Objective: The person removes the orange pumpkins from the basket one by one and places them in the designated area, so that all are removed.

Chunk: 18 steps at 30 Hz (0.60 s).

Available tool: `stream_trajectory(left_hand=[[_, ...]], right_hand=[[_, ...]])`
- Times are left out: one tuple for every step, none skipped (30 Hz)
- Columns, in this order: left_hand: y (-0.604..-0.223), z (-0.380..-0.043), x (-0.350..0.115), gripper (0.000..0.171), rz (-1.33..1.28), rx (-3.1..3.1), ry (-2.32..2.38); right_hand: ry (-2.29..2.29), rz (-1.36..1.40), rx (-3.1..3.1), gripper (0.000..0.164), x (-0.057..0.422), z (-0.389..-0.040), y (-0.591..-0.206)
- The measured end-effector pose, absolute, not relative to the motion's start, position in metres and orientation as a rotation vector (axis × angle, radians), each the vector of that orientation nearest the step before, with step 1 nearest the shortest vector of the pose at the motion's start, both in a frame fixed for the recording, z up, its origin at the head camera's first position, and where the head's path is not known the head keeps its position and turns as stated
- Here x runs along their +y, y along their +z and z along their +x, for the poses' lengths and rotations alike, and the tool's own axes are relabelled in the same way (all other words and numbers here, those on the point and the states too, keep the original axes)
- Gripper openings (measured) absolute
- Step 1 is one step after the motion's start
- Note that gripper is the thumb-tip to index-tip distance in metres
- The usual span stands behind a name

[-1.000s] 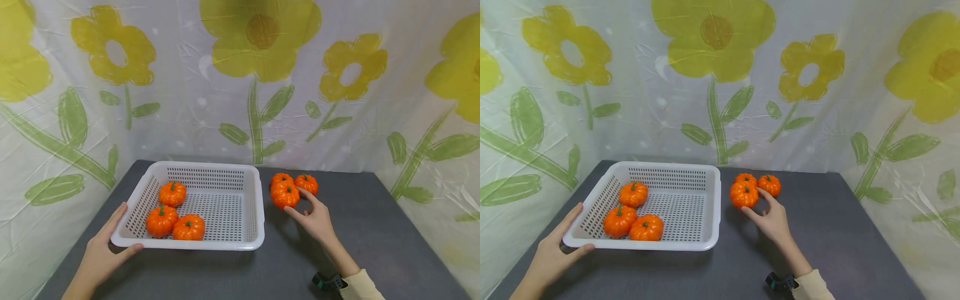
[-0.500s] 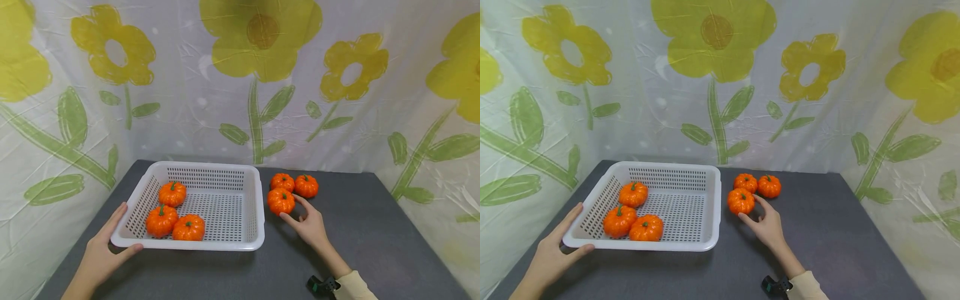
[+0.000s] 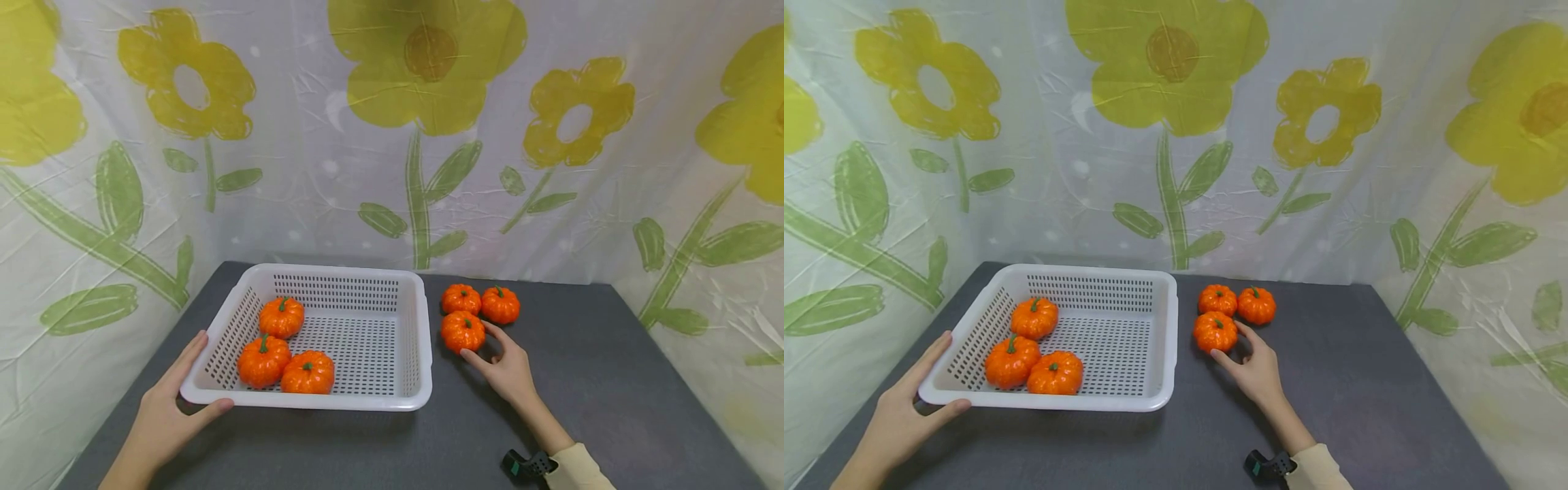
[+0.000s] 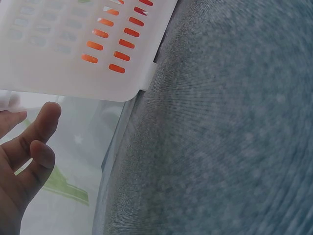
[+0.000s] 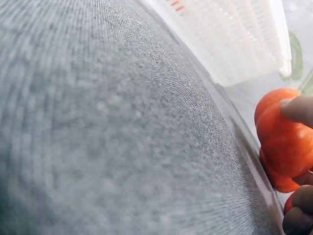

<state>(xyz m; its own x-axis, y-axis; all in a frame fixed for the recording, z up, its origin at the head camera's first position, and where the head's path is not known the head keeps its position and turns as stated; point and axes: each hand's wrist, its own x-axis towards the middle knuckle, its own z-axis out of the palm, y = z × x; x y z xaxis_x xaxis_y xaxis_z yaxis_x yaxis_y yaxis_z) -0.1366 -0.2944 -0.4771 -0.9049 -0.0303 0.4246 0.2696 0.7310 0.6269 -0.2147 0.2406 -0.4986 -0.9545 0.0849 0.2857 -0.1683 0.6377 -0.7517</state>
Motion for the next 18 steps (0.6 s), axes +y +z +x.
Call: stream_trajectory(left_hand=[[-0.4769,-0.1363,-0.2941,0.115,-0.182,-2.525,-1.004],[-0.4768,-0.1360,-0.2939,0.115,-0.179,-2.527,-1.002],[-0.4767,-0.1357,-0.2937,0.115,-0.175,-2.530,-0.998],[-0.4766,-0.1355,-0.2936,0.115,-0.173,-2.532,-0.998],[-0.4765,-0.1353,-0.2934,0.114,-0.170,-2.535,-0.999],[-0.4764,-0.1352,-0.2932,0.114,-0.166,-2.538,-0.999],[-0.4764,-0.1352,-0.2931,0.114,-0.166,-2.539,-1.000],[-0.4764,-0.1353,-0.2930,0.114,-0.166,-2.539,-1.000],[-0.4763,-0.1354,-0.2929,0.114,-0.167,-2.538,-1.003],[-0.4764,-0.1357,-0.2929,0.114,-0.171,-2.534,-1.004],[-0.4763,-0.1359,-0.2929,0.114,-0.175,-2.530,-1.005],[-0.4763,-0.1362,-0.2929,0.114,-0.180,-2.525,-1.004],[-0.4764,-0.1362,-0.2930,0.114,-0.185,-2.520,-1.005],[-0.4764,-0.1362,-0.2930,0.114,-0.185,-2.519,-1.006],[-0.4765,-0.1360,-0.2930,0.114,-0.184,-2.521,-1.006],[-0.4766,-0.1359,-0.2931,0.114,-0.184,-2.521,-1.007],[-0.4766,-0.1356,-0.2932,0.114,-0.181,-2.524,-1.009],[-0.4768,-0.1354,-0.2932,0.114,-0.175,-2.529,-1.007]], right_hand=[[1.219,0.070,-2.567,0.070,0.2407,-0.2148,-0.4988],[1.219,0.071,-2.567,0.070,0.2408,-0.2149,-0.4989],[1.220,0.072,-2.568,0.070,0.2409,-0.2149,-0.4989],[1.222,0.068,-2.571,0.070,0.2410,-0.2149,-0.4989],[1.226,0.064,-2.573,0.070,0.2410,-0.2147,-0.4986],[1.227,0.061,-2.576,0.070,0.2411,-0.2148,-0.4986],[1.227,0.058,-2.580,0.071,0.2412,-0.2150,-0.4987],[1.227,0.055,-2.583,0.071,0.2414,-0.2152,-0.4988],[1.227,0.052,-2.586,0.071,0.2416,-0.2154,-0.4989],[1.224,0.048,-2.591,0.071,0.2418,-0.2157,-0.4993],[1.220,0.046,-2.594,0.071,0.2419,-0.2160,-0.4997],[1.216,0.044,-2.598,0.071,0.2422,-0.2163,-0.5003],[1.211,0.043,-2.601,0.071,0.2425,-0.2166,-0.5009],[1.206,0.043,-2.603,0.071,0.2426,-0.2168,-0.5013],[1.199,0.042,-2.606,0.071,0.2426,-0.2170,-0.5017],[1.192,0.041,-2.608,0.072,0.2426,-0.2171,-0.5020],[1.186,0.040,-2.608,0.072,0.2425,-0.2172,-0.5021],[1.181,0.041,-2.610,0.072,0.2426,-0.2171,-0.5020]])
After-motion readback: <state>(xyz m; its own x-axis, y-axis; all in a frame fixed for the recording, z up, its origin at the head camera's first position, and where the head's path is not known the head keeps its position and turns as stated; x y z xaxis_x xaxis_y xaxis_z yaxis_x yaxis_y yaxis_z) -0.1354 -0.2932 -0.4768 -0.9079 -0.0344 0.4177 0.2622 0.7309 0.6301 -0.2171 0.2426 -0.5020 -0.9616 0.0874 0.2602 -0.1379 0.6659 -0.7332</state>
